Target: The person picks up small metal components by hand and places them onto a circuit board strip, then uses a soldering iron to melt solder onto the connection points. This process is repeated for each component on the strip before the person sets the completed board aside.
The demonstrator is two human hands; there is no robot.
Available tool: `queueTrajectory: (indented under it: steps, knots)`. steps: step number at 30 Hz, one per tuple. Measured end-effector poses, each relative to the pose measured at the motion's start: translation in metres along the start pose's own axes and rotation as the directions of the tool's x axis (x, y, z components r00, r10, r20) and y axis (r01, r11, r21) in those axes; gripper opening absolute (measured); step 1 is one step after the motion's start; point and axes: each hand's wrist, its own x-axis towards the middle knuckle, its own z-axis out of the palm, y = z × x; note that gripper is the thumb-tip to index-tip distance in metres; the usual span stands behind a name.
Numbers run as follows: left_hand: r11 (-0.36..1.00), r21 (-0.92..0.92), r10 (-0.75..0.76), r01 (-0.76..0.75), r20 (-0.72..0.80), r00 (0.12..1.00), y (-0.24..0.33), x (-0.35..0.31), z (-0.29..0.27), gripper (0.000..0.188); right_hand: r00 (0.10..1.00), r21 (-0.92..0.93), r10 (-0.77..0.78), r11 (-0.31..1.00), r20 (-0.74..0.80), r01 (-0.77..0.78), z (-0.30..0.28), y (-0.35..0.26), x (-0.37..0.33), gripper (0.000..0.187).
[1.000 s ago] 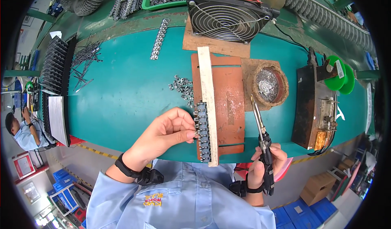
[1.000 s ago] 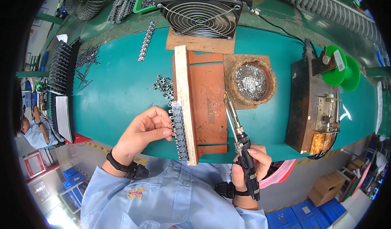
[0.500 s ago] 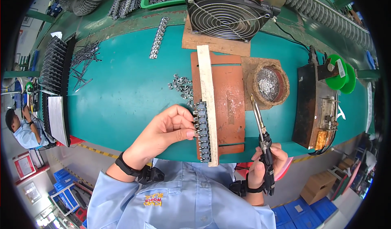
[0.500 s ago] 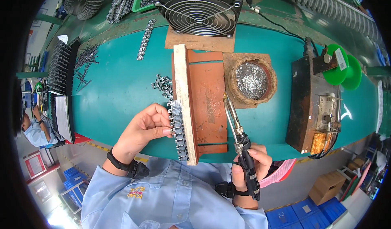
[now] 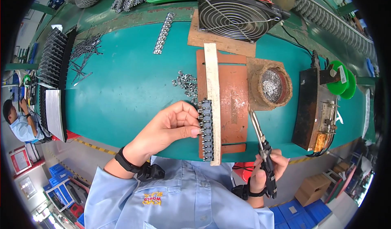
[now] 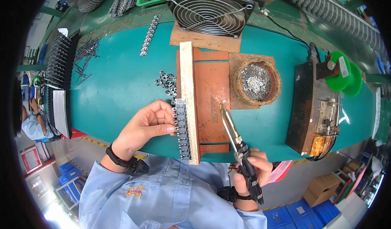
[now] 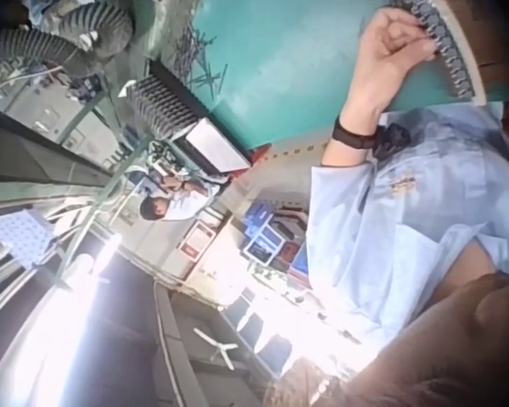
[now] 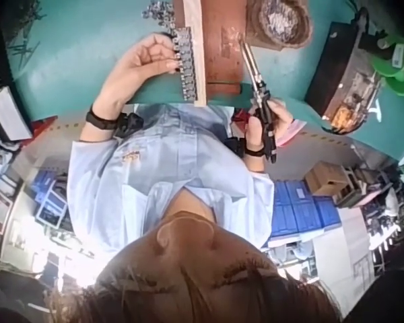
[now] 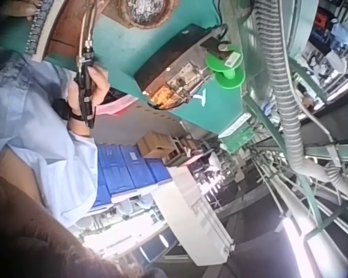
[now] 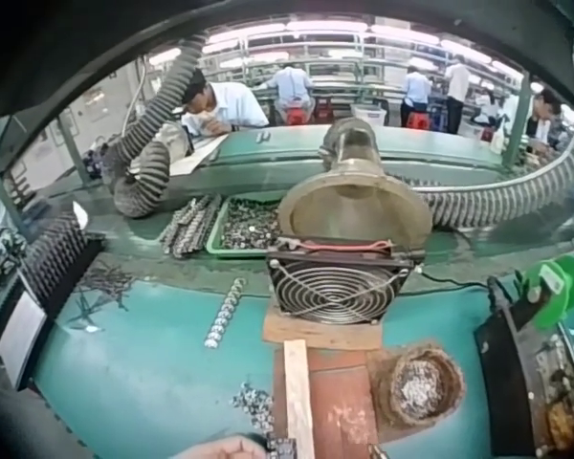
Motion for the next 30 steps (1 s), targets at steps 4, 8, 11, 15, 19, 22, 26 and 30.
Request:
queueTrajectory:
  steps: [4,8,11,15,19,22,26,30]
  knots:
    - [1.000,0.008,-0.005,0.005,0.020,1.000,0.001,0.000,-0.001,0.022,0.956,-0.057,-0.188,0.977,0.224,0.205,-0.013,-0.005,-0.002,0.047]
    - [1.000,-0.011,-0.005,0.006,0.039,0.999,0.000,0.002,-0.003,0.023,0.912,-0.059,-0.213,0.967,0.352,0.249,-0.006,-0.019,0.004,0.039]
    - [1.000,-0.020,0.004,-0.003,0.046,0.999,-0.002,0.002,-0.004,0.023,0.901,-0.047,-0.201,0.970,0.384,0.237,0.000,-0.021,0.003,0.035]
    - [0.999,-0.036,0.009,-0.007,0.050,0.999,-0.004,0.003,-0.004,0.023,0.890,-0.058,-0.182,0.973,0.418,0.225,0.003,-0.022,0.004,0.035]
    - [0.999,-0.050,0.016,-0.013,0.051,0.999,-0.002,0.002,-0.003,0.023,0.874,-0.095,-0.150,0.972,0.462,0.216,0.004,-0.022,0.007,0.036]
    - [0.998,-0.051,0.021,-0.019,0.048,0.999,-0.003,0.001,-0.003,0.023,0.874,-0.096,-0.139,0.974,0.466,0.206,0.003,-0.023,0.008,0.036]
    - [0.999,-0.041,0.027,-0.025,0.050,0.998,-0.003,0.002,-0.003,0.023,0.873,-0.097,-0.128,0.976,0.471,0.195,0.002,-0.022,0.007,0.036]
    - [0.999,-0.032,0.025,-0.024,0.048,0.999,-0.003,0.002,-0.003,0.022,0.867,-0.094,-0.135,0.974,0.479,0.204,0.001,-0.022,0.008,0.036]
